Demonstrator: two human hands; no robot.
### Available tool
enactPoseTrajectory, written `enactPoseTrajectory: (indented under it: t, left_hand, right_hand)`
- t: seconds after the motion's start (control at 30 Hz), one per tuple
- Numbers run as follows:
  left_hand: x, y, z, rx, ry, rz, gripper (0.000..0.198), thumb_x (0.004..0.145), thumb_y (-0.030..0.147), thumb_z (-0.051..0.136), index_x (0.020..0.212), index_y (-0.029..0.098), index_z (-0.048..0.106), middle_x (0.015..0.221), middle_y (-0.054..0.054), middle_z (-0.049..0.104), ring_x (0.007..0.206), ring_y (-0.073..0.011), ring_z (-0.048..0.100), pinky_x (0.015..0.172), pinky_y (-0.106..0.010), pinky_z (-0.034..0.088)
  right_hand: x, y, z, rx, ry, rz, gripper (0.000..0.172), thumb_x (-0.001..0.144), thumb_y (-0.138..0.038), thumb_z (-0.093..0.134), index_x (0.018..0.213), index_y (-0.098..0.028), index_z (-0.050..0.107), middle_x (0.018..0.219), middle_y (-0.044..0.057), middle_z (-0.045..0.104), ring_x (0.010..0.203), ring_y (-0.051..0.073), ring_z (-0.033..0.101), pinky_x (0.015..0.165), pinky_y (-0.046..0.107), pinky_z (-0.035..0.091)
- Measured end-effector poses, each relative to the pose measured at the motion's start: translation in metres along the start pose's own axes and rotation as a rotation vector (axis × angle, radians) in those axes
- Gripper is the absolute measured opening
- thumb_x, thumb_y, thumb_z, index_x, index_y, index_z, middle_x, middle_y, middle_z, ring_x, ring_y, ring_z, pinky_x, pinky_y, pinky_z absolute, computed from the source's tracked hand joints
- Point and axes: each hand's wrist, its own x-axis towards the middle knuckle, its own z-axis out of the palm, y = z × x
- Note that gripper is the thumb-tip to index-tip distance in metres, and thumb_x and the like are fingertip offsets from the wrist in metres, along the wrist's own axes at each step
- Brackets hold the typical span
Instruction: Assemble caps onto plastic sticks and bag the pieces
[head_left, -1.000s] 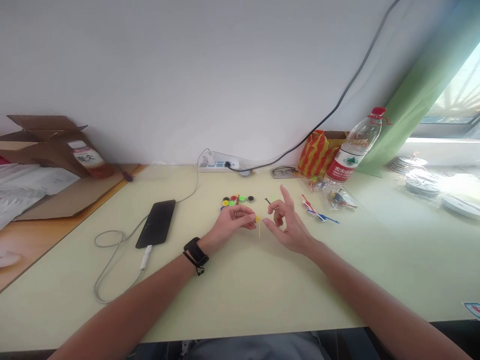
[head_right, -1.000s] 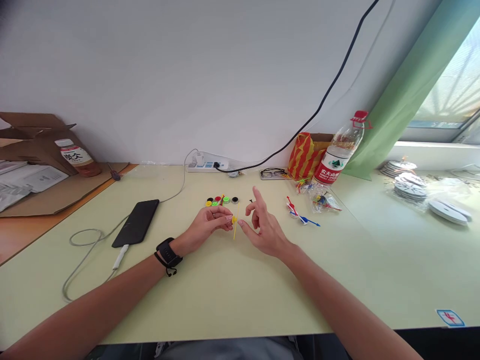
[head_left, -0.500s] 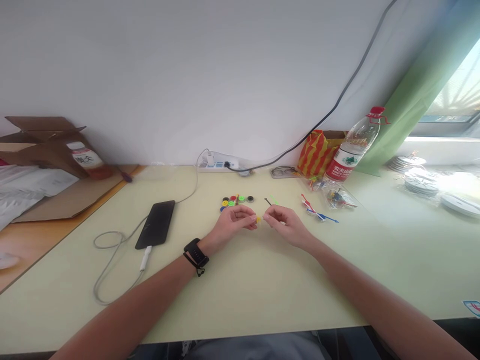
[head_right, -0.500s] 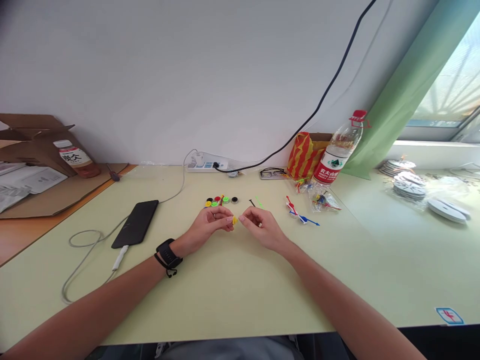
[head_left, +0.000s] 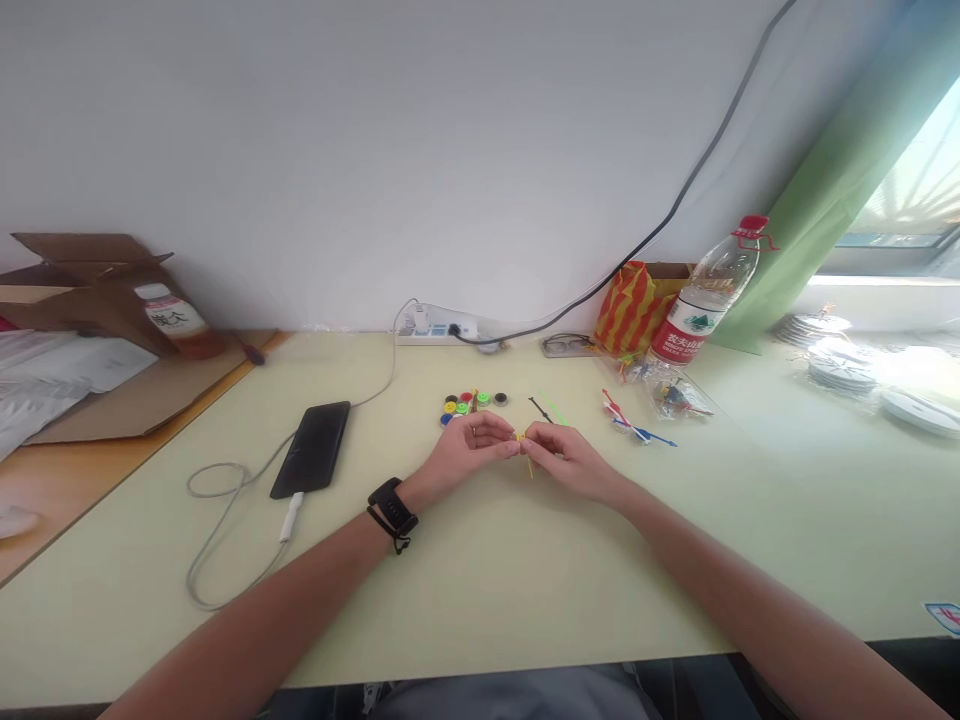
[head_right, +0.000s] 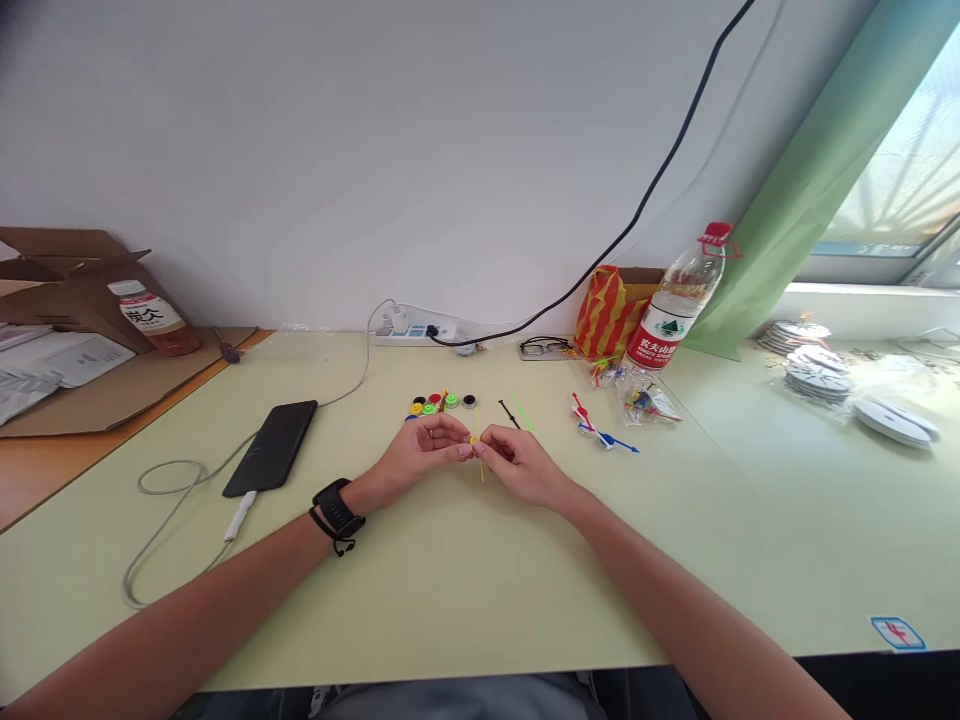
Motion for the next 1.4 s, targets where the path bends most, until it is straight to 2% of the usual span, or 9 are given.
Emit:
enactPoseTrajectory:
  t: [0.17,0.27,0.37,0.6,0.73,0.9,1.1,1.27,1.4]
  left_hand:
    - [0.001,-0.001,0.001,0.219,0.040,0.085,0.027,0.086,0.039,0.078,0.103,0.018,0.071,0.106,-0.008,0.075,0.099,-0.0216,0.072,0.093,-0.037,0.059]
    - [0.001,-0.004,-0.001,0.446,0.098,0.163,0.020,0.092,0.039,0.069,0.100,0.021,0.071,0.103,-0.006,0.075,0.093,-0.0203,0.070,0.086,-0.035,0.058]
    - [-0.001,-0.008,-0.004,0.664,0.118,0.251,0.015,0.094,0.034,0.065,0.100,0.023,0.071,0.105,-0.005,0.074,0.100,-0.0227,0.067,0.094,-0.040,0.054]
    - [-0.003,-0.010,-0.008,0.872,0.068,0.372,0.020,0.096,0.028,0.058,0.113,0.025,0.068,0.123,-0.007,0.068,0.127,-0.0278,0.053,0.111,-0.049,0.044]
    - [-0.004,-0.008,-0.009,1.020,0.073,0.373,0.035,0.097,0.035,0.060,0.131,0.024,0.062,0.143,-0.009,0.059,0.142,-0.0332,0.039,0.118,-0.055,0.036]
    - [-0.002,-0.010,-0.009,1.152,0.007,0.304,0.061,0.097,0.053,0.058,0.150,0.024,0.048,0.162,-0.012,0.040,0.151,-0.0420,0.024,0.119,-0.063,0.030]
    - [0.006,-0.016,-0.011,1.255,0.039,0.304,0.072,0.096,0.062,0.054,0.155,0.022,0.043,0.163,-0.017,0.037,0.152,-0.0432,0.024,0.122,-0.067,0.013]
    - [0.009,-0.017,-0.013,1.270,0.033,0.292,0.076,0.094,0.066,0.054,0.154,0.022,0.044,0.158,-0.019,0.043,0.152,-0.0425,0.025,0.122,-0.067,0.009]
    - [0.009,-0.016,-0.014,1.228,-0.015,0.312,0.072,0.092,0.066,0.056,0.151,0.025,0.049,0.157,-0.014,0.047,0.152,-0.0421,0.026,0.123,-0.067,0.008]
  right_hand:
    - [0.004,0.005,-0.015,-0.140,0.110,0.007,0.034,0.099,-0.043,0.049,0.072,-0.021,0.049,0.065,-0.003,0.046,0.060,0.013,0.041,0.058,0.027,0.032]
    - [0.006,0.013,-0.033,-0.390,0.297,0.075,0.035,0.094,-0.040,0.053,0.066,-0.022,0.044,0.059,-0.004,0.046,0.057,0.013,0.041,0.058,0.028,0.030]
    - [0.006,0.022,-0.051,-0.666,0.410,0.207,0.032,0.088,-0.034,0.056,0.062,-0.021,0.043,0.058,-0.002,0.051,0.056,0.014,0.044,0.058,0.029,0.029]
    - [0.004,0.038,-0.070,-1.034,0.379,0.483,0.025,0.086,-0.037,0.060,0.068,-0.021,0.057,0.065,0.005,0.064,0.061,0.021,0.057,0.058,0.032,0.030]
    - [0.006,0.038,-0.064,-0.984,0.381,0.356,0.020,0.093,-0.038,0.056,0.089,-0.021,0.065,0.080,0.006,0.070,0.073,0.023,0.063,0.061,0.032,0.035]
    - [0.007,0.032,-0.040,-0.905,0.215,0.084,0.028,0.097,-0.031,0.055,0.121,-0.021,0.065,0.104,0.009,0.071,0.098,0.024,0.064,0.080,0.033,0.043]
    - [0.008,0.032,-0.029,-0.952,0.094,0.112,0.023,0.098,-0.029,0.055,0.113,-0.021,0.071,0.097,0.008,0.069,0.099,0.026,0.062,0.079,0.035,0.040]
    - [0.007,0.031,-0.030,-0.929,0.097,0.089,0.024,0.098,-0.029,0.056,0.116,-0.021,0.070,0.096,0.007,0.069,0.098,0.025,0.062,0.079,0.034,0.040]
    - [0.007,0.031,-0.030,-0.904,0.089,0.071,0.026,0.098,-0.027,0.056,0.121,-0.021,0.068,0.098,0.007,0.069,0.100,0.024,0.061,0.080,0.034,0.040]
